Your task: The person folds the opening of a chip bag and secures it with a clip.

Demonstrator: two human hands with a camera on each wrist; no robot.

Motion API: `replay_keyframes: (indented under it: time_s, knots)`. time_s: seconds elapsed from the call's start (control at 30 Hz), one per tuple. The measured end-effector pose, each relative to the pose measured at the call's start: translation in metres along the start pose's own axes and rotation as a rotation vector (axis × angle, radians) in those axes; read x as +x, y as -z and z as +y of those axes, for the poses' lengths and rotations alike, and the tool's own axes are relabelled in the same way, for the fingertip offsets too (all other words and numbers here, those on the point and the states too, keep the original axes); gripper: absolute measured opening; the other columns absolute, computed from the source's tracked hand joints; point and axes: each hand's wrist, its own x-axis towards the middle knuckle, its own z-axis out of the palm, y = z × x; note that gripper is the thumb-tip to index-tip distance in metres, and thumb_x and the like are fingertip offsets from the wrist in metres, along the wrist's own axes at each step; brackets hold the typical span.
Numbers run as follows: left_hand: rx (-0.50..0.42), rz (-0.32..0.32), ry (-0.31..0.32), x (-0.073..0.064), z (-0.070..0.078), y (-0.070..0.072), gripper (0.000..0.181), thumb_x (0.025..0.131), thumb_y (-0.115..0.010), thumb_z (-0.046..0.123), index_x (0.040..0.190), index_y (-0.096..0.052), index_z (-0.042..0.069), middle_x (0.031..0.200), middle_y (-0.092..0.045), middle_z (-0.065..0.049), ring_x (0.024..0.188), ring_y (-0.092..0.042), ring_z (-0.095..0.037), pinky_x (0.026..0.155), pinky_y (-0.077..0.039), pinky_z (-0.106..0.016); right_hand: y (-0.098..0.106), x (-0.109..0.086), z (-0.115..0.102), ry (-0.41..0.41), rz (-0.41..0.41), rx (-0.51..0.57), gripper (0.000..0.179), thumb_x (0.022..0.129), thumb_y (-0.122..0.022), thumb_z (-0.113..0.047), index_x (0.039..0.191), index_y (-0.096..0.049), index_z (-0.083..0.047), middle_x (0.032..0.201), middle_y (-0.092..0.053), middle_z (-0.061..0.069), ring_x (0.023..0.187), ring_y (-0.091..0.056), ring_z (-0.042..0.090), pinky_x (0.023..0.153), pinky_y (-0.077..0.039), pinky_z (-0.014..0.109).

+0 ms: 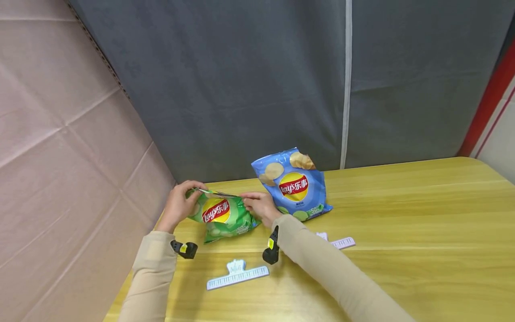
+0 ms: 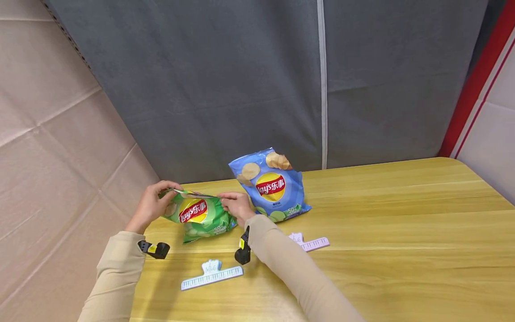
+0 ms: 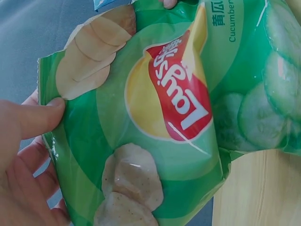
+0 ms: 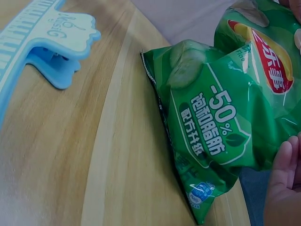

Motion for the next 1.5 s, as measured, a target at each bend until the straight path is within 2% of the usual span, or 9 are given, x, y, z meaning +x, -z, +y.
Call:
replay_keyframes:
  time_s: [0.17, 0.53, 0.63, 0.8, 0.93, 1.17, 1.33, 1.4, 1.5]
  knots:
    - [0.017, -0.022, 0.001, 0.0, 0.0005, 0.0017, 0.013, 0.088, -0.053, 0.005, 0.092, -0.065, 0.009, 0.1, -0.059, -0.011, 0.092, -0.051, -0.027, 0.076, -0.04, -0.041, -0.0005, 0.0027, 0.0, -0.013, 0.004, -0.028, 0.018, 0.083, -0.057, -0.001, 0.097, -0.068, -0.002, 0.092, -0.064, 0.008, 0.071, -0.057, 0.012, 0.068, -0.048, 0.026]
    - [0.046, -0.07, -0.038, 0.0003, 0.0, 0.006, 0.013, 0.087, -0.053, 0.001, 0.088, -0.064, 0.007, 0.102, -0.06, -0.013, 0.096, -0.052, -0.028, 0.081, -0.041, -0.045, -0.0003, 0.0009, -0.0025, 0.081, -0.01, -0.169, 0.017, 0.082, -0.055, 0.002, 0.092, -0.069, -0.001, 0.089, -0.064, 0.007, 0.065, -0.054, 0.009, 0.061, -0.046, 0.022]
    - [0.054, -0.079, -0.054, -0.0001, 0.0006, 0.0071, 0.013, 0.087, -0.053, 0.001, 0.087, -0.064, 0.007, 0.102, -0.06, -0.013, 0.096, -0.053, -0.028, 0.08, -0.041, -0.044, 0.0009, -0.0004, -0.0026, 0.161, -0.012, -0.28, 0.017, 0.082, -0.056, 0.001, 0.089, -0.07, -0.005, 0.087, -0.065, 0.005, 0.067, -0.055, 0.01, 0.059, -0.046, 0.022]
    - [0.079, -0.078, -0.088, -0.0009, 0.0009, 0.0087, 0.014, 0.086, -0.053, 0.001, 0.085, -0.064, 0.007, 0.099, -0.062, -0.013, 0.09, -0.055, -0.026, 0.076, -0.042, -0.041, 0.0018, -0.0028, -0.0028, 0.334, 0.014, -0.505, 0.016, 0.082, -0.058, -0.003, 0.086, -0.072, -0.011, 0.092, -0.066, 0.002, 0.08, -0.059, 0.011, 0.066, -0.047, 0.022]
    - [0.097, -0.082, -0.093, -0.0009, 0.0005, 0.0092, 0.014, 0.086, -0.053, 0.0, 0.085, -0.065, 0.008, 0.099, -0.063, -0.014, 0.085, -0.055, -0.024, 0.074, -0.042, -0.038, 0.0023, -0.004, -0.002, 0.428, 0.023, -0.584, 0.016, 0.082, -0.059, -0.003, 0.085, -0.072, -0.012, 0.092, -0.067, 0.001, 0.084, -0.06, 0.011, 0.068, -0.047, 0.022]
    - [0.138, -0.093, -0.086, -0.0008, 0.0004, 0.0092, 0.013, 0.085, -0.056, 0.003, 0.086, -0.067, 0.009, 0.099, -0.064, -0.013, 0.086, -0.057, -0.025, 0.076, -0.043, -0.041, 0.0028, -0.0058, 0.0003, 0.642, 0.046, -0.696, 0.017, 0.08, -0.059, 0.001, 0.083, -0.073, -0.01, 0.083, -0.066, 0.002, 0.075, -0.06, 0.013, 0.063, -0.046, 0.02]
    - [0.16, -0.108, -0.103, -0.0002, 0.0009, 0.0079, 0.013, 0.085, -0.055, 0.003, 0.086, -0.067, 0.01, 0.099, -0.064, -0.011, 0.082, -0.056, -0.022, 0.075, -0.042, -0.039, 0.0021, -0.0048, 0.0016, 0.683, 0.043, -0.706, 0.019, 0.078, -0.058, 0.005, 0.083, -0.072, -0.006, 0.081, -0.066, 0.004, 0.074, -0.059, 0.014, 0.063, -0.046, 0.021]
    - [0.161, -0.113, -0.105, -0.0003, 0.0009, 0.0078, 0.014, 0.085, -0.055, 0.003, 0.086, -0.067, 0.01, 0.098, -0.064, -0.011, 0.07, -0.054, -0.02, 0.07, -0.042, -0.036, 0.002, -0.0047, 0.0018, 0.685, 0.04, -0.71, 0.019, 0.079, -0.058, 0.006, 0.083, -0.072, -0.006, 0.082, -0.066, 0.004, 0.075, -0.059, 0.014, 0.063, -0.046, 0.021]
    - [0.155, -0.12, -0.098, -0.0009, 0.0014, 0.0086, 0.014, 0.085, -0.053, 0.004, 0.087, -0.066, 0.01, 0.096, -0.064, -0.012, 0.051, -0.041, -0.015, 0.058, -0.039, -0.032, 0.0019, -0.0048, 0.0019, 0.683, 0.039, -0.718, 0.019, 0.079, -0.058, 0.006, 0.083, -0.072, -0.006, 0.082, -0.067, 0.004, 0.075, -0.059, 0.014, 0.064, -0.046, 0.022]
